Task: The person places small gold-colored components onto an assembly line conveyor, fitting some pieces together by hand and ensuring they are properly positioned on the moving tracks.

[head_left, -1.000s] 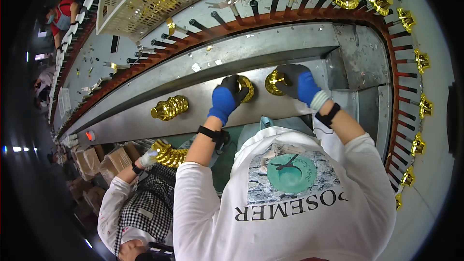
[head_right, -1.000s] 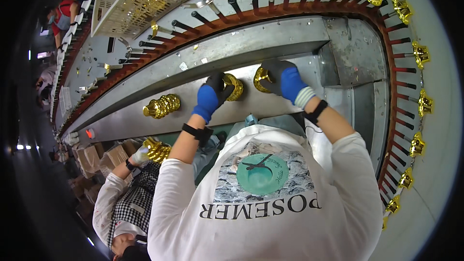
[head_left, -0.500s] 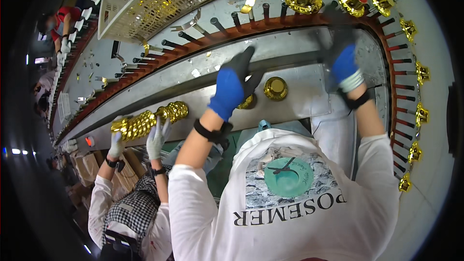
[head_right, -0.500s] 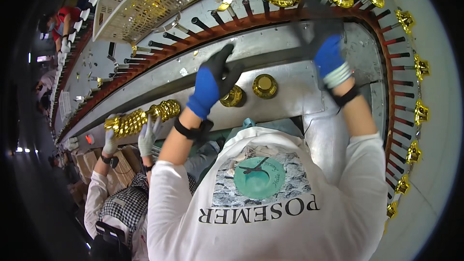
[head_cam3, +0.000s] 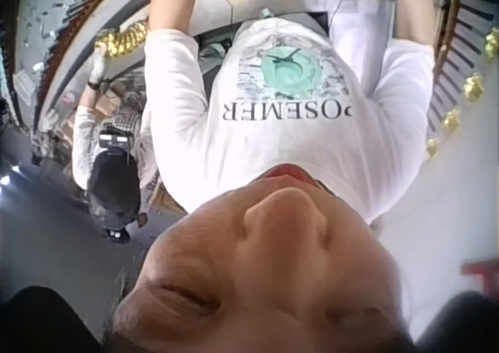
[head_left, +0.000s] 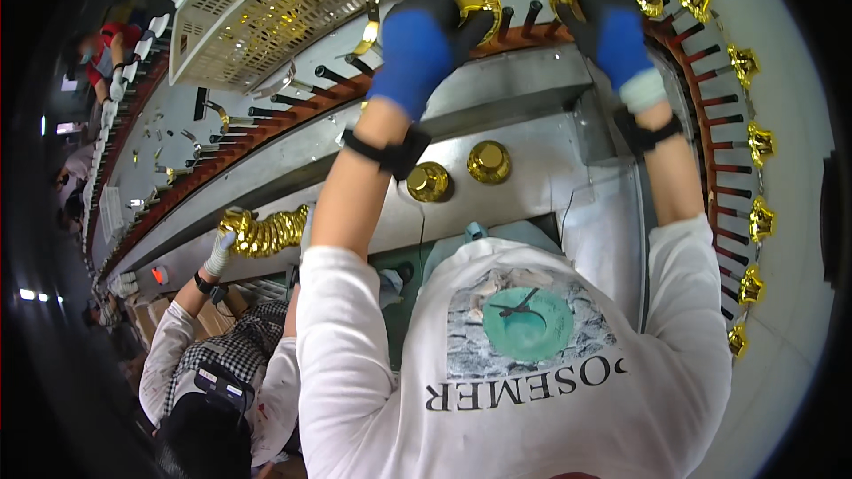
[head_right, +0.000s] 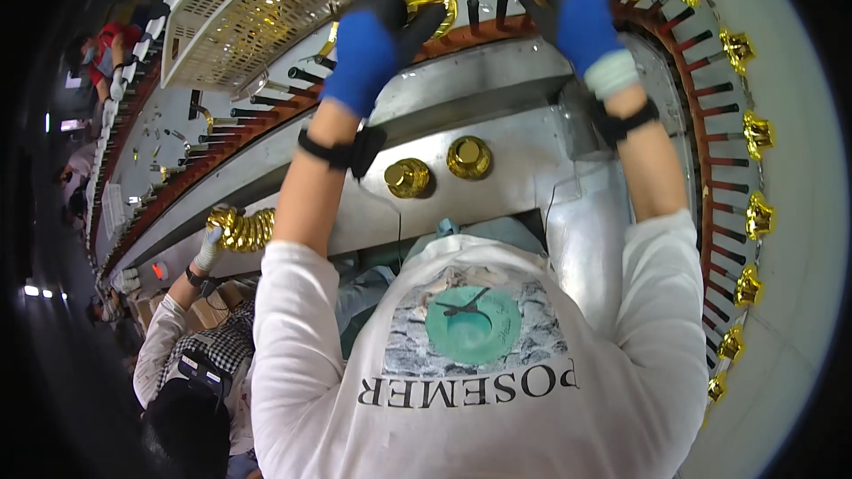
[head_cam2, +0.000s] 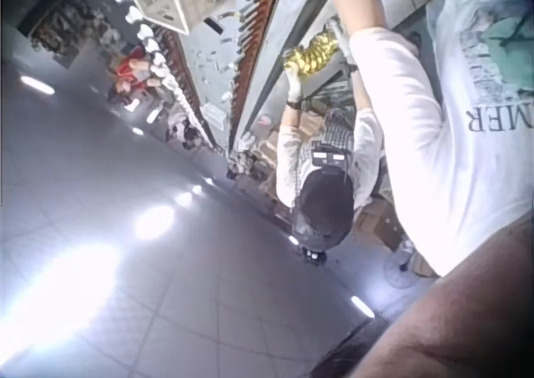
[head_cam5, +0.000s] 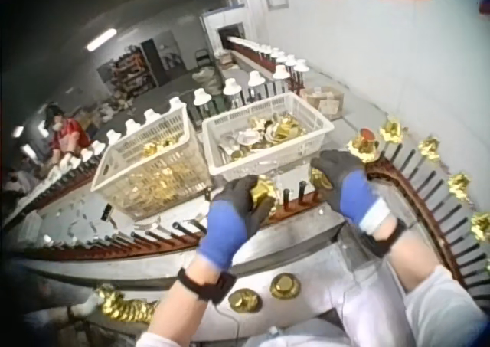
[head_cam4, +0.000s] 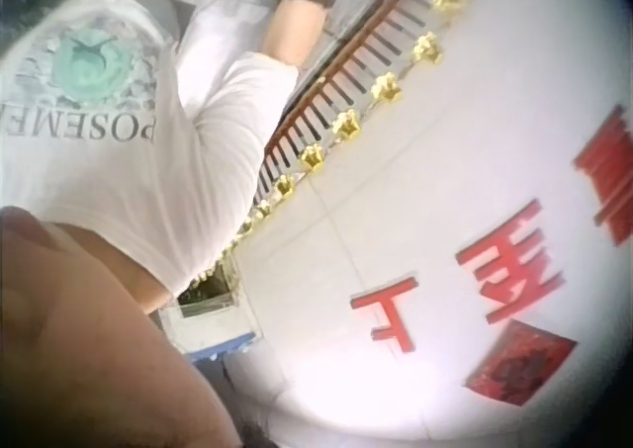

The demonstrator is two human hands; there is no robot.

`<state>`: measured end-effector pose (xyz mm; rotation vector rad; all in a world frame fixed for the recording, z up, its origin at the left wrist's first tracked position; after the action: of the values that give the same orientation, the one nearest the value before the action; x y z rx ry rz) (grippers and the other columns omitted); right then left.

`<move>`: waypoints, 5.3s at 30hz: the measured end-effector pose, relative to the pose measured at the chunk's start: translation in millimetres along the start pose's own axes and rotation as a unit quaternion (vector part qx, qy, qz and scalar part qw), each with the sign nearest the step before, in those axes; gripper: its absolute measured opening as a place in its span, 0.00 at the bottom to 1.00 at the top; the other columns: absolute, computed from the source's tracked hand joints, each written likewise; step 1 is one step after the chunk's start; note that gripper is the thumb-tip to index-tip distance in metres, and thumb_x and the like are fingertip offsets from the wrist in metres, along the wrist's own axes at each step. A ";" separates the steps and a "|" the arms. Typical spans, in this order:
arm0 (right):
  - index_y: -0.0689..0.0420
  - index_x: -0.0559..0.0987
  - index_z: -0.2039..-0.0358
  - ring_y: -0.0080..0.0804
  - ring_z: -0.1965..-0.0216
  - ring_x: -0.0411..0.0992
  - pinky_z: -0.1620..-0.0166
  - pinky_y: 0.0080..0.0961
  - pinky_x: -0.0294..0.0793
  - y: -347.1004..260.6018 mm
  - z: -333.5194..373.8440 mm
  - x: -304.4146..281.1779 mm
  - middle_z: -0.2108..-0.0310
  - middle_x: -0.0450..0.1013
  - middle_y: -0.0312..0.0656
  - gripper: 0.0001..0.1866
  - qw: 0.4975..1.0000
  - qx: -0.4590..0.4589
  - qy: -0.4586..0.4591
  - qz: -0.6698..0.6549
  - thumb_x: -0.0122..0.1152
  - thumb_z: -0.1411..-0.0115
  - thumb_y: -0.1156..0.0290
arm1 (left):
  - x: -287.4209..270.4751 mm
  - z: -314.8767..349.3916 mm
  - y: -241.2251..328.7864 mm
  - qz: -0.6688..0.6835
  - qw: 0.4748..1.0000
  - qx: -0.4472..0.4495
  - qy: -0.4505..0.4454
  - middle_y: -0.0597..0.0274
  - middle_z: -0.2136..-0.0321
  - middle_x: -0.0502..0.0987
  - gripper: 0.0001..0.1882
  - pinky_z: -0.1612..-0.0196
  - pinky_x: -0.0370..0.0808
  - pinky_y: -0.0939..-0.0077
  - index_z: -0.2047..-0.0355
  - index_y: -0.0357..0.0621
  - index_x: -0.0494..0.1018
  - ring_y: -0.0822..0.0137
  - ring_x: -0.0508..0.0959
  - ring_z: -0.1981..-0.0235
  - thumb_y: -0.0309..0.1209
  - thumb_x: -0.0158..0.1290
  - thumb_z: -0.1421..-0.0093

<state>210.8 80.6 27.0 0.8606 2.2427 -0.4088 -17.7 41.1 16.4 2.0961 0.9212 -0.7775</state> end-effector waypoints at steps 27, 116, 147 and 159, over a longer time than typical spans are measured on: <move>0.62 0.82 0.44 0.56 0.48 0.80 0.43 0.43 0.78 1.3 45.8 -20.5 0.50 0.82 0.56 0.24 0.991 0.096 0.080 -0.039 0.74 0.37 0.62 | 28.8 86.8 14.7 0.151 0.987 0.033 -0.051 0.41 0.53 0.83 0.28 0.62 0.83 0.57 0.41 0.37 0.76 0.44 0.87 0.62 0.34 0.69 0.38; 0.62 0.78 0.37 0.54 0.41 0.78 0.39 0.39 0.77 218.1 10.3 -24.2 0.43 0.79 0.56 0.31 0.962 0.231 -0.112 0.093 0.71 0.33 0.56 | 49.9 -66.1 98.4 0.038 0.992 0.124 -0.002 0.49 0.57 0.83 0.30 0.68 0.80 0.51 0.40 0.44 0.74 0.46 0.85 0.67 0.45 0.67 0.37; 0.56 0.77 0.39 0.57 0.53 0.80 0.49 0.48 0.80 -188.9 179.1 174.6 0.53 0.81 0.55 0.37 0.898 0.170 -0.353 -0.200 0.78 0.46 0.54 | 42.3 335.0 -94.3 -0.038 0.910 -0.308 -0.274 0.42 0.57 0.84 0.44 0.60 0.83 0.55 0.30 0.42 0.69 0.45 0.86 0.62 0.51 0.69 0.41; 0.58 0.67 0.30 0.35 0.39 0.74 0.34 0.35 0.76 -249.2 254.6 273.9 0.39 0.75 0.44 0.49 0.655 0.426 -0.345 -0.520 0.85 0.47 0.61 | 10.8 440.3 -166.5 0.327 0.819 -0.472 0.005 0.44 0.37 0.73 0.49 0.34 0.75 0.61 0.24 0.35 0.58 0.53 0.75 0.36 0.40 0.71 0.38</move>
<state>17.8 -102.0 -335.5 -0.3685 1.4640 -2.0284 -246.9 -219.5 -301.9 1.3338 0.3700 0.0914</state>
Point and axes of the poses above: each hand's wrist, its own z-axis away from the middle knuckle, its own x-axis out of the palm, y = z × x, the point moved 9 cm from there along -z, towards the middle knuckle
